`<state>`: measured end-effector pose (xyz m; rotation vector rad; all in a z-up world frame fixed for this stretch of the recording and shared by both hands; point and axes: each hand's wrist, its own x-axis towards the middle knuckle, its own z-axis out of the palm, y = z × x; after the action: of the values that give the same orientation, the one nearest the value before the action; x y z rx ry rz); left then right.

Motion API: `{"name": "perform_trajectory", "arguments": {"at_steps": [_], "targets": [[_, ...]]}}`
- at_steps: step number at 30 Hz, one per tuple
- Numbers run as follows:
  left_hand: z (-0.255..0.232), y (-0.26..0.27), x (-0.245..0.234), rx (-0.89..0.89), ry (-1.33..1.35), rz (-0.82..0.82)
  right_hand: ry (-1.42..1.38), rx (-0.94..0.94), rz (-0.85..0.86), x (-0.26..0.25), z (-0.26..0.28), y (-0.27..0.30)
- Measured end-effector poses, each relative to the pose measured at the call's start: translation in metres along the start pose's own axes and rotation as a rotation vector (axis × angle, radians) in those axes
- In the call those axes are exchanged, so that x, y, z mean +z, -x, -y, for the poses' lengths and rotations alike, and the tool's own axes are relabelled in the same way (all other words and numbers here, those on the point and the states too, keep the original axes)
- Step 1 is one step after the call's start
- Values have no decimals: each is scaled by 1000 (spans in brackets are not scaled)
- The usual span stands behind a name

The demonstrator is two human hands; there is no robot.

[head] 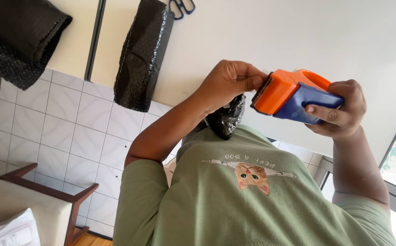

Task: The person packages items by wrapping them in bubble wrap and securing the packages with clear tape using a tape dispenser.

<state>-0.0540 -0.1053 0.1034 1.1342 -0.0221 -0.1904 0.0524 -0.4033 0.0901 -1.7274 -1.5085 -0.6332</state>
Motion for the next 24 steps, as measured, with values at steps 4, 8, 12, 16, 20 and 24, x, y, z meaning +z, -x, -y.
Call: {"name": "perform_trajectory", "arguments": {"at_steps": [4, 8, 12, 16, 20, 24], "targets": [[-3, 0, 11, -34, -5, -12, 9, 31, -10, -10, 1, 13], [5, -4, 14, -22, 133, 16, 64, 45, 40, -21, 8, 11], [11, -6, 19, -3, -175, -155, 94, 68, 149, -35, 16, 0], [-7, 2, -1, 51, -59, -177, 37, 102, 247, -73, 12, 3], [-38, -3, 20, 327, -361, -227, 433, 81, 387, -66, 19, -27], [-34, -30, 57, 785, -1058, -263, 648, 93, 315, -29, 34, -57]]}}
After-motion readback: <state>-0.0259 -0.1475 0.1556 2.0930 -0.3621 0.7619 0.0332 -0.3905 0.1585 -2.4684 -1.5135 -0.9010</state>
